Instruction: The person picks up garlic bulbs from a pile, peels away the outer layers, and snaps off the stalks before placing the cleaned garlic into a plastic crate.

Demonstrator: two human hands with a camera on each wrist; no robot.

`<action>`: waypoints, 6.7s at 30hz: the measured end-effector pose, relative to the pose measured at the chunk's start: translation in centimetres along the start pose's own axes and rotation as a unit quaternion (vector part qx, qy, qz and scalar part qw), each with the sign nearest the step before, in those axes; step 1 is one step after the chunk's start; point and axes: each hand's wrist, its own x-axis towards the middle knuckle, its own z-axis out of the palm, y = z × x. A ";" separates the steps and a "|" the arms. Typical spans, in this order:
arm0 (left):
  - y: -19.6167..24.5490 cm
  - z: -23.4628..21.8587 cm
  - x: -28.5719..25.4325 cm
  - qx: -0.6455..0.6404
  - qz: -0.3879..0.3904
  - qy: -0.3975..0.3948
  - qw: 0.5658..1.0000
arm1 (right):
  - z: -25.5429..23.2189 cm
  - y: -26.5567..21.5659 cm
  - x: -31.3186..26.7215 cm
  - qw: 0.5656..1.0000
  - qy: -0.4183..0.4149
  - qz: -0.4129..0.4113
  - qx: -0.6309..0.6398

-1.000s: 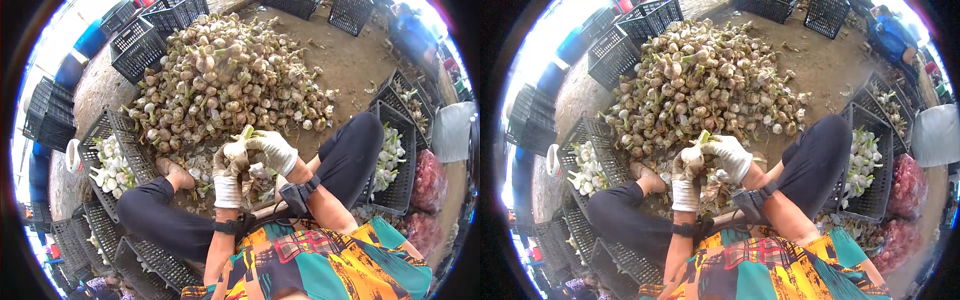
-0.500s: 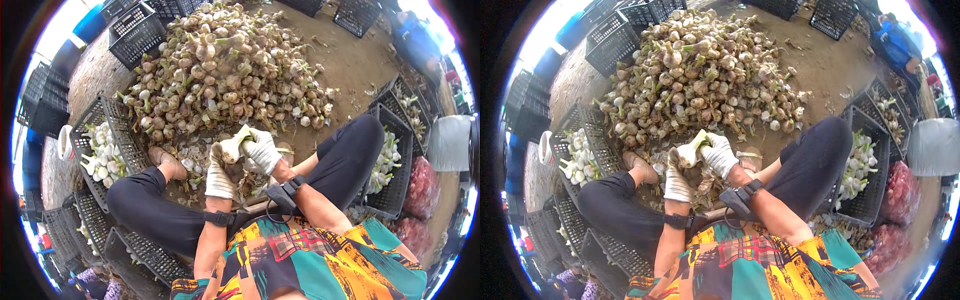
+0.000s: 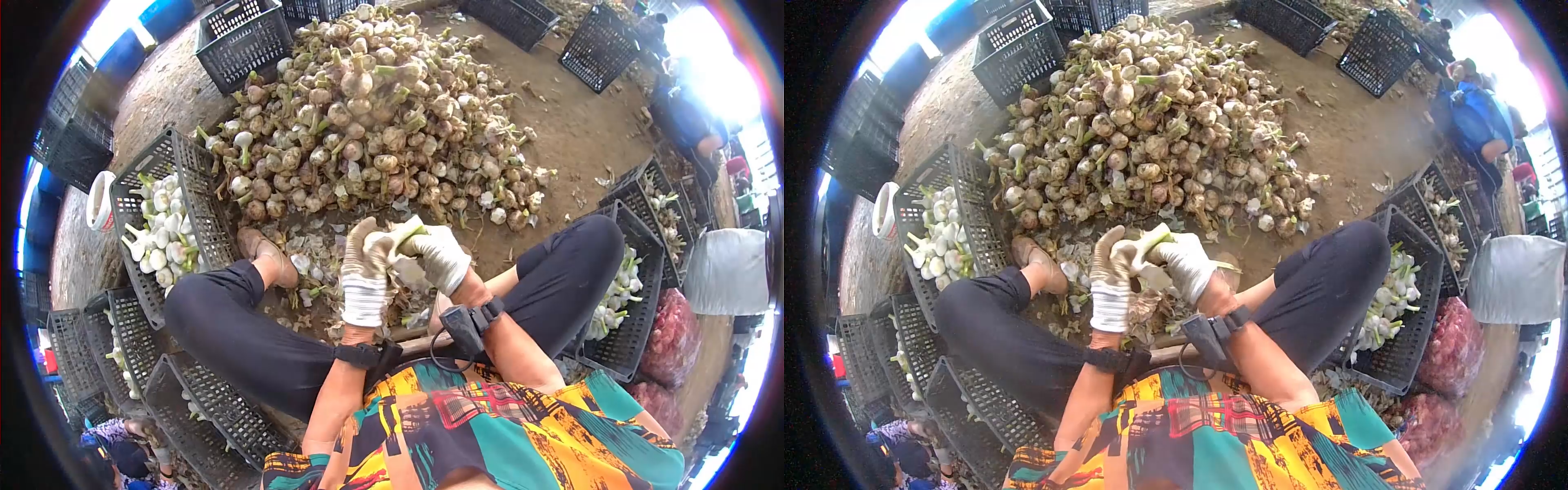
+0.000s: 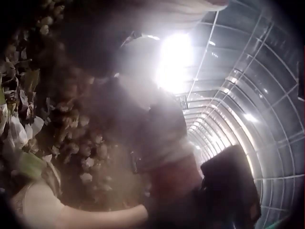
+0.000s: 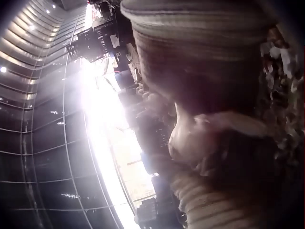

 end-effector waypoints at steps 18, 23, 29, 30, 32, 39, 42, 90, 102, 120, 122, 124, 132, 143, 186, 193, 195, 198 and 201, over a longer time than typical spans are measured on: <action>-2.2 -2.7 1.9 0.133 0.017 -0.011 0.991 | -0.5 -1.1 -1.3 0.999 -0.025 -0.027 -0.032; 0.9 -2.2 1.0 0.086 -0.047 -0.080 0.992 | -1.0 -1.7 0.3 0.989 -0.025 -0.047 -0.139; 1.4 -2.8 0.6 -0.248 -0.167 -0.043 0.953 | -3.5 5.5 4.8 0.828 -0.010 -0.035 -0.559; 2.3 -2.6 1.0 -0.276 -0.179 -0.021 0.944 | -3.6 5.7 4.7 0.817 -0.075 0.006 -0.572; 0.8 -4.2 2.0 -0.290 -0.153 -0.049 0.944 | -3.2 6.6 4.8 0.758 -0.179 -0.015 -0.626; 0.7 -5.3 2.4 -0.190 -0.097 -0.002 0.977 | -3.3 2.1 2.8 0.922 -0.079 -0.066 -0.374; 1.7 -5.0 2.5 -0.156 -0.046 -0.045 0.986 | -2.8 -1.5 0.9 0.991 -0.057 -0.017 -0.117; 9.5 -11.9 7.2 -0.531 -0.064 0.225 0.815 | -4.0 1.6 9.2 0.793 -0.039 -0.061 -0.604; -0.8 -4.4 6.3 -0.298 -0.423 0.174 0.838 | -7.2 2.8 20.3 0.709 0.189 0.072 -0.676; 1.7 -4.2 3.2 -0.394 -0.202 -0.009 0.897 | 1.5 -4.4 1.9 0.994 -0.028 0.066 0.079; 3.0 -2.8 2.7 -0.353 -0.133 -0.057 0.924 | 1.1 -3.6 1.1 0.986 -0.041 0.112 0.118; 3.3 -2.6 2.2 -0.217 -0.089 -0.157 0.959 | 1.4 -3.4 0.2 0.986 -0.051 0.094 0.131; 1.9 -0.7 0.0 -0.133 -0.036 -0.052 0.989 | 1.4 -1.0 0.3 0.992 -0.054 0.025 0.108; 1.8 -0.3 0.4 -0.154 -0.090 -0.031 0.984 | -0.4 -1.7 -0.3 0.989 -0.081 0.036 0.117; 2.2 -0.4 0.9 0.072 0.031 -0.052 0.996 | -0.9 0.5 1.2 0.961 -0.115 0.116 0.222; 0.4 -1.3 1.7 -0.204 -0.306 0.150 0.918 | -0.1 2.0 2.0 0.963 0.014 -0.123 -0.240; -0.6 -2.5 1.9 -0.226 -0.385 0.099 0.889 | 0.0 2.8 3.0 0.920 0.055 -0.169 -0.350; 0.8 -2.4 1.8 -0.227 -0.393 0.082 0.887 | -0.1 2.8 3.3 0.973 -0.003 -0.121 -0.195; 1.7 -1.8 1.7 -0.221 -0.379 0.065 0.896 | 0.1 0.3 0.9 0.992 -0.110 0.015 0.065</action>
